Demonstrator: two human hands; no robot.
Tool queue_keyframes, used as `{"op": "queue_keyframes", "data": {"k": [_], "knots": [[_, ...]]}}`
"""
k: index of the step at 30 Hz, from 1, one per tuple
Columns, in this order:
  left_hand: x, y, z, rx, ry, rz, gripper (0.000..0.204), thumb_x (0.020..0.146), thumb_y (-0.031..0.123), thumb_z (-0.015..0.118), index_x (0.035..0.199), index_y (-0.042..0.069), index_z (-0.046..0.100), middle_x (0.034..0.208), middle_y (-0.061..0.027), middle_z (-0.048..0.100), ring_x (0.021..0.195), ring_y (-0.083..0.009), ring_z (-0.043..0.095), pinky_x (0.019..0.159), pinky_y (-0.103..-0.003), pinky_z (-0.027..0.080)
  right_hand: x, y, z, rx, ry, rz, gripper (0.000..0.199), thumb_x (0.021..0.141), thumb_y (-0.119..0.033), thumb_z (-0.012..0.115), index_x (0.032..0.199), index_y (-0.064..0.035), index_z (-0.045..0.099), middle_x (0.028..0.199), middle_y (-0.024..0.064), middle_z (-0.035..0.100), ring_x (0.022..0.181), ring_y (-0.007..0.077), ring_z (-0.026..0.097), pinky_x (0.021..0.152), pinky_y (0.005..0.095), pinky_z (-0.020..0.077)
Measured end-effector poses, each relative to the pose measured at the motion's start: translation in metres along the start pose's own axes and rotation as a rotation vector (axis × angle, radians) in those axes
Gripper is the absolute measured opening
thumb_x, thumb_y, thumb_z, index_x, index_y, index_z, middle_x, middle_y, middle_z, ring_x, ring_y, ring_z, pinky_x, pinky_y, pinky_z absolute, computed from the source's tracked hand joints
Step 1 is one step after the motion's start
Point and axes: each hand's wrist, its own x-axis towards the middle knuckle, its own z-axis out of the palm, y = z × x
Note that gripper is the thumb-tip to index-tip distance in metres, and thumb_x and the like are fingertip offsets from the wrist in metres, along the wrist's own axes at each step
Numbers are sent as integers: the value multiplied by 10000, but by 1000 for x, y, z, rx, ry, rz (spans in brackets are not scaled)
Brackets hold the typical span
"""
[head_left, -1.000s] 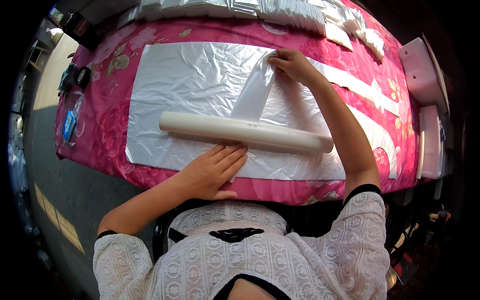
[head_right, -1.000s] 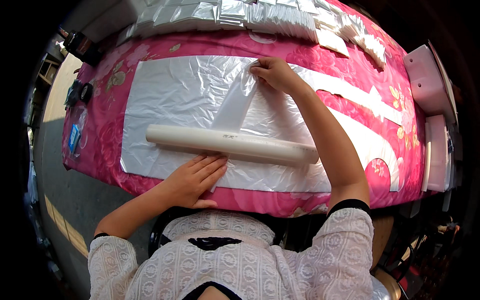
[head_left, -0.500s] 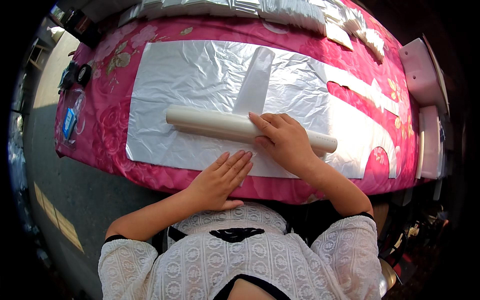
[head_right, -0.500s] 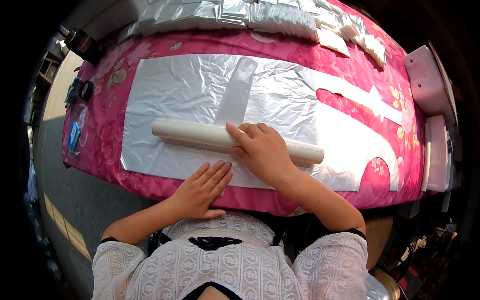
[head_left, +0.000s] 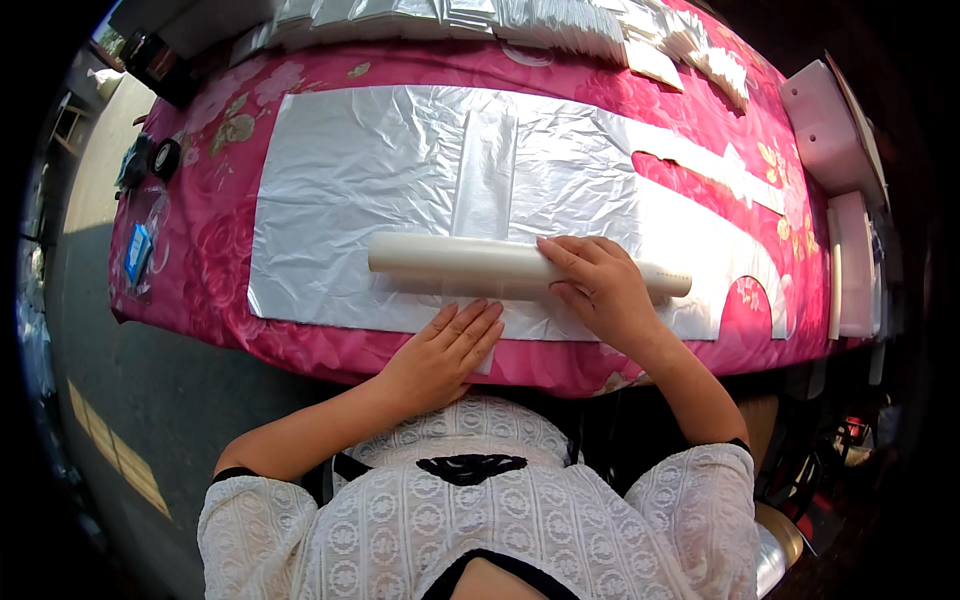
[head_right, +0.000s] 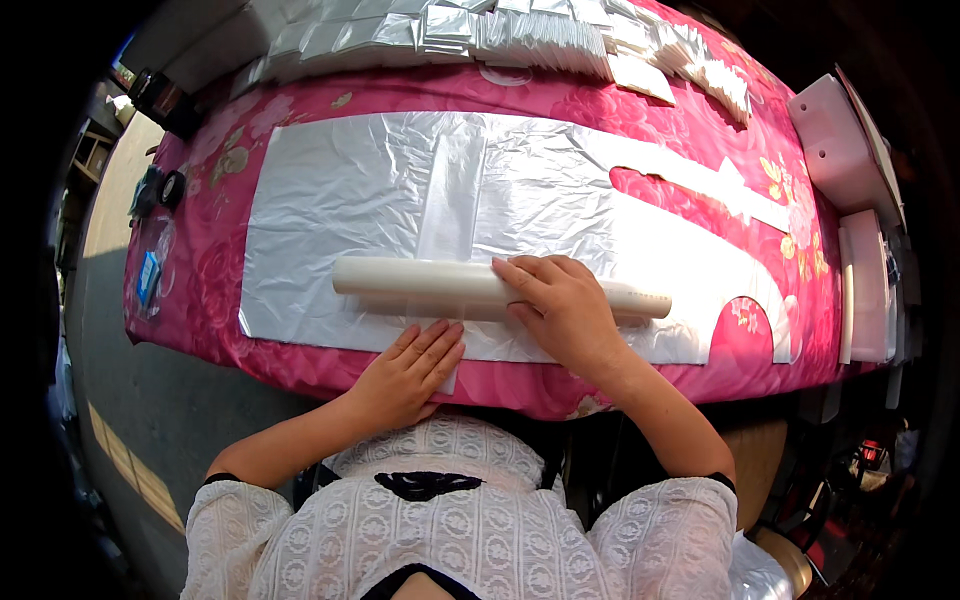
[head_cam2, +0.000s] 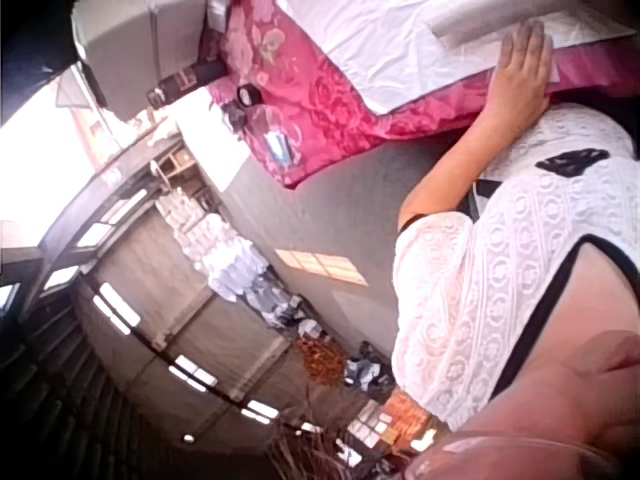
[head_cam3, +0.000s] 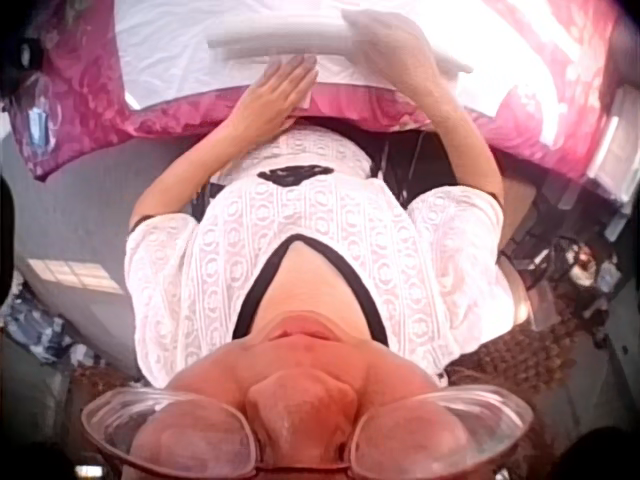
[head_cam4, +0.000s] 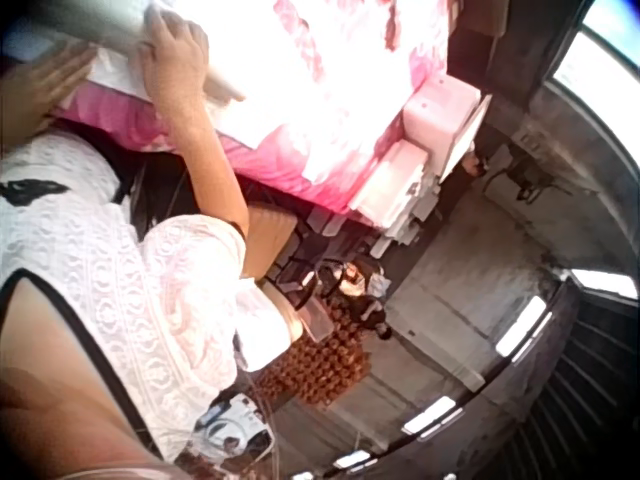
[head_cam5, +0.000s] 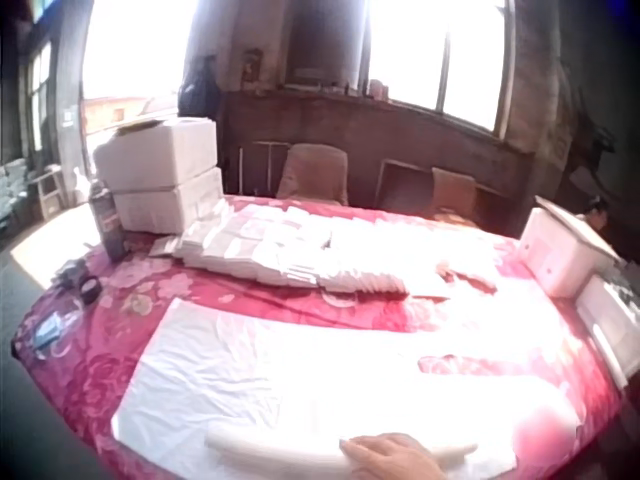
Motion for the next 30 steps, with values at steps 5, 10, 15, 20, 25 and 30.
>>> {"op": "queue_keyframes", "data": {"k": [5, 10, 15, 20, 25, 30], "knots": [[-3, 21, 20, 79, 130, -77, 501, 802, 158, 455, 1273, -12, 415, 1375, -173, 361, 1300, -297, 318, 1054, -430, 235, 30, -5, 21, -64, 27, -160, 496, 700, -84, 659, 1182, -138, 557, 1085, 54, 587, 983, 255, 532, 895, 381, 399], [-5, 19, 15, 99, 106, -35, 493, 818, 161, 444, 1276, -15, 403, 1377, -167, 360, 1289, -280, 335, 1048, -403, 263, 112, 47, 25, -141, 155, -134, 430, 756, -135, 629, 1180, -162, 570, 1081, 46, 601, 1012, 250, 523, 911, 356, 395], [-20, -1, 1, -157, 210, 79, 478, 768, 117, 514, 1219, -28, 450, 1275, -173, 448, 1164, -281, 457, 976, -382, 378, 151, 72, 24, -186, 268, -184, 437, 753, -70, 624, 1180, -129, 557, 1181, 82, 539, 1078, 276, 483, 940, 378, 401], [-28, -17, -2, -290, 274, 188, 362, 720, 87, 565, 1059, -35, 546, 1137, -156, 530, 1035, -266, 536, 900, -367, 451, 86, 21, 21, 183, -138, -277, 398, 671, 71, 539, 1048, -46, 595, 1079, 90, 570, 1038, 276, 500, 878, 357, 442], [-26, -24, -7, -271, 357, 274, 224, 721, 78, 604, 920, -22, 581, 1029, -134, 590, 941, -256, 586, 841, -354, 492, 30, -12, 32, 110, -197, -365, 424, 660, 7, 566, 1084, -15, 565, 1145, 123, 541, 1075, 286, 494, 893, 356, 438], [-21, -28, -18, -532, 546, 210, 229, 708, 55, 666, 913, -2, 581, 1039, -134, 604, 932, -269, 606, 814, -352, 507, 22, -15, 45, 106, -88, -318, 431, 652, 21, 582, 1079, -30, 573, 1130, 98, 552, 1034, 279, 518, 857, 353, 457]]}}
